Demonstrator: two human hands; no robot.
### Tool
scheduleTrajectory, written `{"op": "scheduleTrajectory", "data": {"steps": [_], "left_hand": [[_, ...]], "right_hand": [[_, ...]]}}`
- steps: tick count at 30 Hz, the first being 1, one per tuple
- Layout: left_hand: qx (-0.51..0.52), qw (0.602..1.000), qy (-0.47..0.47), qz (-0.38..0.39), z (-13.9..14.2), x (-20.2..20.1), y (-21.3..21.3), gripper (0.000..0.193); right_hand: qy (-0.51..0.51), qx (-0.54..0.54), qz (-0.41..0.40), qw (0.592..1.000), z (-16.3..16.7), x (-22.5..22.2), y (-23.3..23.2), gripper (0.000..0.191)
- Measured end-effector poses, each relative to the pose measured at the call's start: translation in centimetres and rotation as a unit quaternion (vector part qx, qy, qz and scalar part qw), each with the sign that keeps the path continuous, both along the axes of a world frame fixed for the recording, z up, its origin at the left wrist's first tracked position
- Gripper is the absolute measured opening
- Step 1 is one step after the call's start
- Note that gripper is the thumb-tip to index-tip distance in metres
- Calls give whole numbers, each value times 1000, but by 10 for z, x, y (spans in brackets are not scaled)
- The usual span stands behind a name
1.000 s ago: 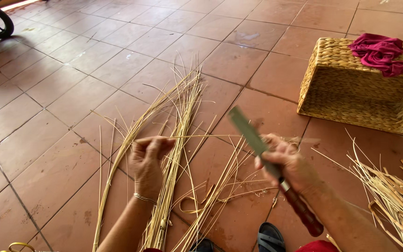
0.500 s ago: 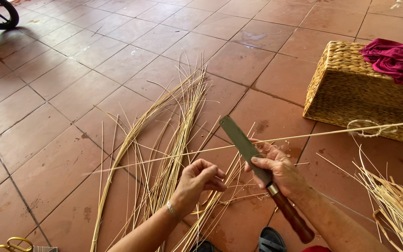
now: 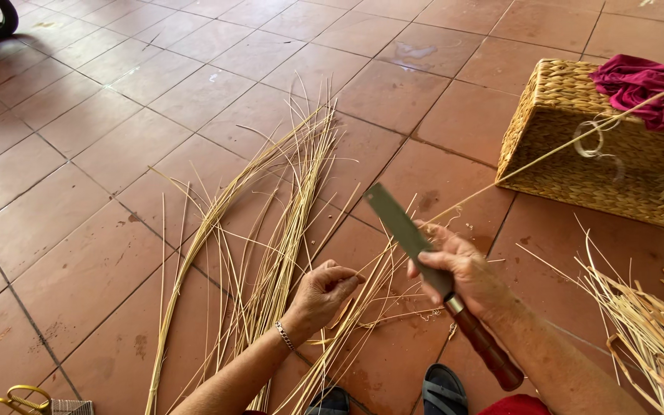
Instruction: The person sits on a tiled floor and uses a large knife to split long, thin bamboo strips into finer strands. They hold the bamboo with one hand and draw the knife along its length to peel off layers, occasionally using scissors to trim the material. The processed bamboo strands are gathered into a pile on the floor.
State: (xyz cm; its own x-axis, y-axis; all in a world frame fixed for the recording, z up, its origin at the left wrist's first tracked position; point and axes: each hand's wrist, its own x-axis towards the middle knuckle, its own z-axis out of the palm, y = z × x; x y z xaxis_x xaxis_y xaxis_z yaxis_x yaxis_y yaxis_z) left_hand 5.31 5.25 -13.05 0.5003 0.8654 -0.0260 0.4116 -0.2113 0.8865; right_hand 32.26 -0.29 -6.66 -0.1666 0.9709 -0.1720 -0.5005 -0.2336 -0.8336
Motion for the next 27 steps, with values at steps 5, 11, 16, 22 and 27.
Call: {"op": "scheduleTrajectory", "data": {"steps": [5, 11, 16, 22, 27], "left_hand": [[-159, 965, -205, -30, 0, 10, -2, 26], [-218, 944, -245, -40, 5, 6, -6, 19], [-247, 935, -247, -50, 8, 3, -7, 19], [-240, 946, -209, -60, 13, -5, -8, 17], [-244, 953, -170, -57, 15, -17, -9, 16]], "right_hand": [[-33, -17, 117, 992, -13, -28, -6, 50], [-51, -18, 112, 992, -16, -35, -7, 36], [-15, -32, 74, 997, -17, -24, -2, 34], [26, 10, 50, 998, -19, -15, -3, 29], [1, 8, 14, 1000, -15, -5, -1, 24]]}}
